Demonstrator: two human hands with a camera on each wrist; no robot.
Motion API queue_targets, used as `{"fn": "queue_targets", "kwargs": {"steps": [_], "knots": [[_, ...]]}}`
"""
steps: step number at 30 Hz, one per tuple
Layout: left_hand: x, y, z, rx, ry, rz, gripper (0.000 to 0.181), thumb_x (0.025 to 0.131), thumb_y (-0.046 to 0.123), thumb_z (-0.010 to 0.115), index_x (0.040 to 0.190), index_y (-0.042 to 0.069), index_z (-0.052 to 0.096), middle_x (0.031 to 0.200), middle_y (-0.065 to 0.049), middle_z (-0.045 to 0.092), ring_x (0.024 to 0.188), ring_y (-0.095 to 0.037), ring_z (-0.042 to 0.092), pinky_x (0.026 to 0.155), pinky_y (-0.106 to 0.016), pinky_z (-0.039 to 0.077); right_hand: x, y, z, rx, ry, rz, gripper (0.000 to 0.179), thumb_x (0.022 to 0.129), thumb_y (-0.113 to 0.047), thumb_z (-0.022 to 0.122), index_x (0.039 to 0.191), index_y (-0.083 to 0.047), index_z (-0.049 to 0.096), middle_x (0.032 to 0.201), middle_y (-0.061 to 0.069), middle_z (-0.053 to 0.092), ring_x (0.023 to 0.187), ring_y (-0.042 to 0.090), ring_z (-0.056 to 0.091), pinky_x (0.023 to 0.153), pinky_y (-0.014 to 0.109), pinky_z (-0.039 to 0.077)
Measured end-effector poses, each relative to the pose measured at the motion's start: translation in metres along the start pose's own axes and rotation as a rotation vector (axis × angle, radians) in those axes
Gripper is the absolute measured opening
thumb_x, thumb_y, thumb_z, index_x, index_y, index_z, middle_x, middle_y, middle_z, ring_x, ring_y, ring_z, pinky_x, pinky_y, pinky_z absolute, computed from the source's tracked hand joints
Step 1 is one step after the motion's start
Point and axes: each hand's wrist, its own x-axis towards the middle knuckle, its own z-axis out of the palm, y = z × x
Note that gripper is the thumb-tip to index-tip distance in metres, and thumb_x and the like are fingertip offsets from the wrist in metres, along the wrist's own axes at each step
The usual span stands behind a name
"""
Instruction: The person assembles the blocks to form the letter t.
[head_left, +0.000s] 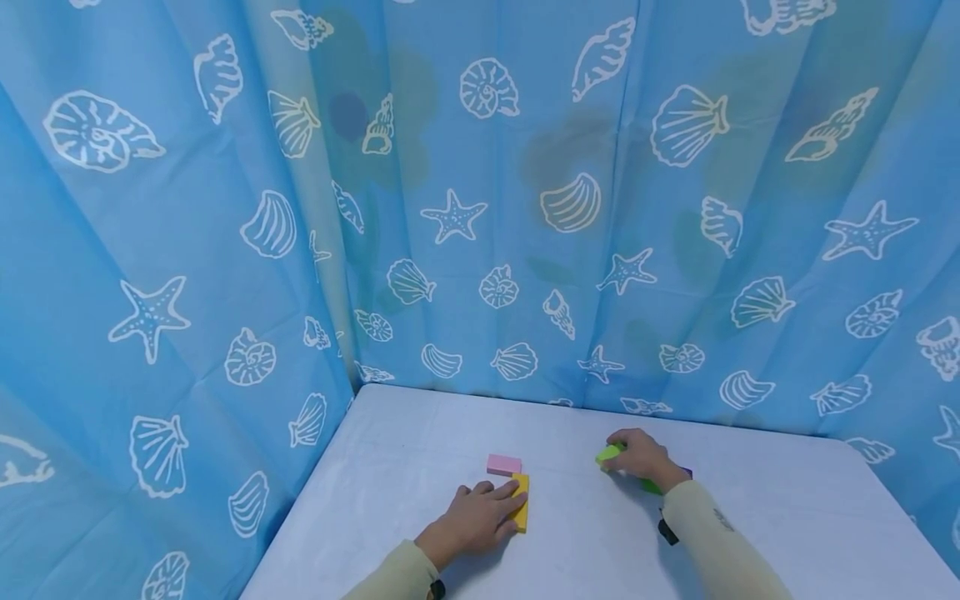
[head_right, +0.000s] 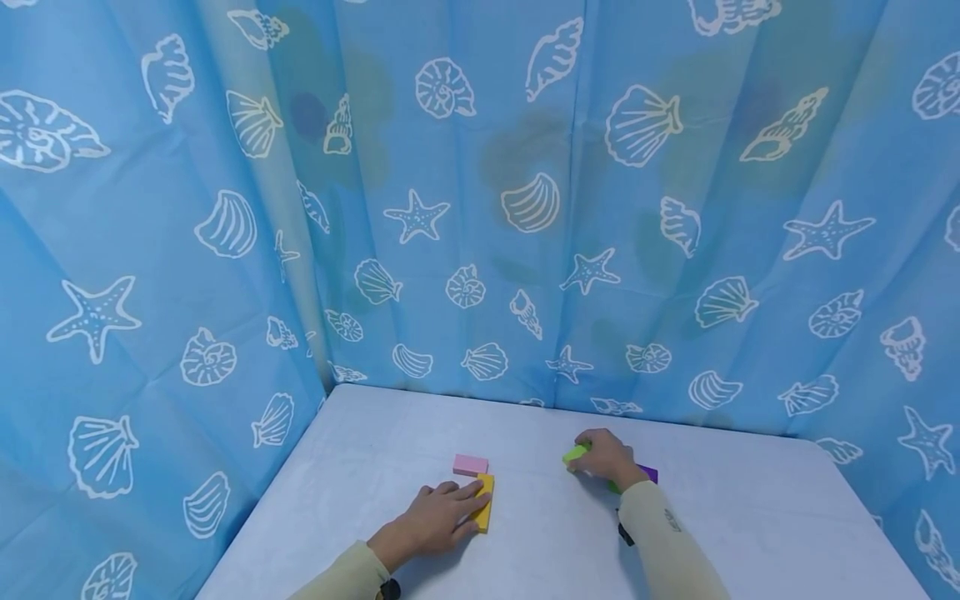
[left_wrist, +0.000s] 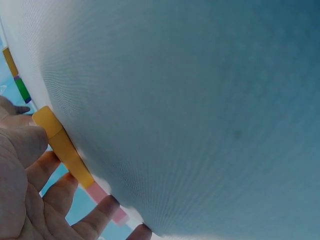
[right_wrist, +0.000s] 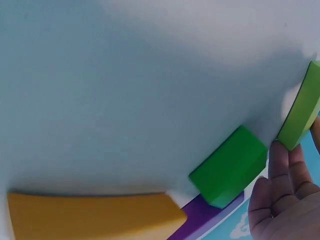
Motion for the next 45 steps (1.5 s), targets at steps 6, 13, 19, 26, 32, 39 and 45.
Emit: {"fn": "queue_targets", "kwargs": {"steps": [6, 13, 19, 26, 32, 39, 45], "knots": [[0.001, 0.001, 0.0, -0.009, -0.003, -0.01, 0.051, 0.101, 0.047, 0.049, 0.15, 0.038, 0.039, 0.159, 0.014, 0.034, 0.138, -0.028, 0.043, 0.103, -0.06, 0.041, -0.002, -0.007, 0.006, 0.015, 0.012, 0.006, 0.05, 0.082, -0.028, 0.078, 0.122, -0.003, 0.064, 0.126, 0.019, 0.061, 0.109, 0.033, 0.054, 0.098, 0.057, 0.046], [0.001, 0.0, 0.001, -0.013, -0.001, -0.01, 0.051, 0.101, 0.047, 0.049, 0.15, 0.039, 0.04, 0.159, 0.014, 0.034, 0.138, -0.027, 0.044, 0.103, -0.06, 0.041, -0.003, -0.008, 0.012, 0.019, 0.024, 0.007, 0.051, 0.08, -0.036, 0.081, 0.116, -0.003, 0.065, 0.116, 0.015, 0.063, 0.103, 0.03, 0.055, 0.094, 0.052, 0.05], [0.001, -0.001, -0.001, -0.021, 0.008, -0.016, 0.051, 0.1, 0.047, 0.05, 0.149, 0.039, 0.041, 0.159, 0.013, 0.035, 0.138, -0.028, 0.044, 0.104, -0.061, 0.041, -0.006, -0.016, 0.014, -0.026, 0.031, -0.02, 0.052, 0.079, -0.045, 0.081, 0.107, -0.005, 0.065, 0.109, 0.013, 0.063, 0.098, 0.027, 0.056, 0.089, 0.048, 0.052], [0.0, -0.001, 0.002, -0.051, -0.033, -0.022, 0.05, 0.1, 0.048, 0.05, 0.149, 0.041, 0.041, 0.158, 0.016, 0.035, 0.137, -0.025, 0.044, 0.104, -0.061, 0.04, -0.013, -0.019, 0.022, -0.054, 0.011, -0.032, 0.043, 0.081, -0.04, 0.08, 0.101, -0.005, 0.065, 0.097, 0.007, 0.063, 0.087, 0.021, 0.055, 0.081, 0.04, 0.054], [0.003, -0.004, -0.002, -0.017, -0.011, -0.017, 0.051, 0.1, 0.049, 0.049, 0.149, 0.042, 0.04, 0.158, 0.017, 0.034, 0.137, -0.025, 0.044, 0.104, -0.06, 0.041, -0.009, -0.022, 0.019, -0.045, 0.023, -0.039, 0.037, 0.085, -0.033, 0.077, 0.106, -0.004, 0.067, 0.101, 0.007, 0.065, 0.09, 0.021, 0.057, 0.084, 0.043, 0.054], [0.004, -0.006, -0.008, -0.02, -0.003, -0.018, 0.05, 0.1, 0.047, 0.051, 0.149, 0.04, 0.041, 0.158, 0.015, 0.035, 0.138, -0.026, 0.043, 0.104, -0.061, 0.041, -0.009, -0.025, 0.011, -0.024, 0.012, -0.048, 0.033, 0.088, -0.027, 0.074, 0.109, -0.003, 0.067, 0.103, 0.009, 0.065, 0.091, 0.022, 0.058, 0.085, 0.044, 0.054], [0.003, -0.004, 0.0, -0.052, -0.032, -0.014, 0.05, 0.1, 0.048, 0.051, 0.148, 0.041, 0.042, 0.158, 0.016, 0.035, 0.138, -0.025, 0.044, 0.104, -0.062, 0.041, -0.017, -0.018, 0.01, -0.034, 0.028, -0.047, 0.032, 0.089, -0.025, 0.073, 0.11, -0.003, 0.067, 0.104, 0.009, 0.066, 0.091, 0.022, 0.057, 0.084, 0.044, 0.054]]}}
